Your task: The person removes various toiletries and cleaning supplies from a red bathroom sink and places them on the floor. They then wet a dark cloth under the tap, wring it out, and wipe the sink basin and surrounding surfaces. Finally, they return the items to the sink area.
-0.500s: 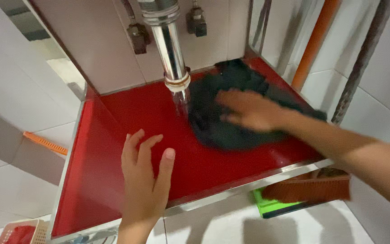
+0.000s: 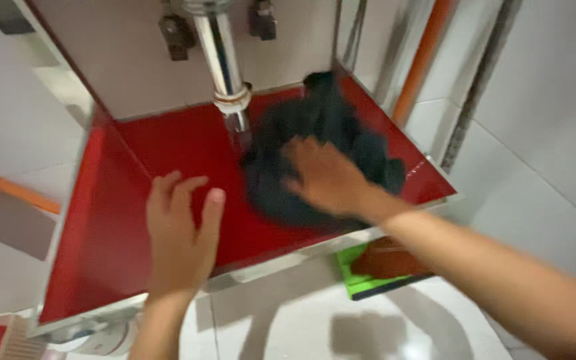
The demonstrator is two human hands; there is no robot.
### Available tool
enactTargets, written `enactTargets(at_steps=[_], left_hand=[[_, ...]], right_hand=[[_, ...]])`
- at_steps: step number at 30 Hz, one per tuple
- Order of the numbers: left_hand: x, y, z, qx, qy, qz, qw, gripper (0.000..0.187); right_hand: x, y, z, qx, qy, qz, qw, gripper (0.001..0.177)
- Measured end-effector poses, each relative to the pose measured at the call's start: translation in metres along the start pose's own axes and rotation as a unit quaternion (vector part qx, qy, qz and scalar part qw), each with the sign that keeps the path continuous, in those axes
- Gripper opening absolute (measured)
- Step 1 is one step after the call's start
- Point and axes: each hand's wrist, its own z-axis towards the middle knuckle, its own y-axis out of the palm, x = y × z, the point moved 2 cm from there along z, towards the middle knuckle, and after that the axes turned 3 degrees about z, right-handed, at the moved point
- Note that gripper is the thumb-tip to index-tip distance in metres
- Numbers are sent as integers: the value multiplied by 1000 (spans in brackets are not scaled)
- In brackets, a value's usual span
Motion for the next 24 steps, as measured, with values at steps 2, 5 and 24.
enactTargets(at_steps=[2,5,24], left_hand=[[1,-1,-4,9,1,-2,1000,42],[1,-3,-7,8,-1,-20,1000,42],[-84,-101,-28,175,-78,111,975,40]], right_hand=[[-16,-14,-49,54,-152,19,987,62],[30,-38,-92,-57,72,89,992,58],[-166,74,166,-107,-33,4,994,92]])
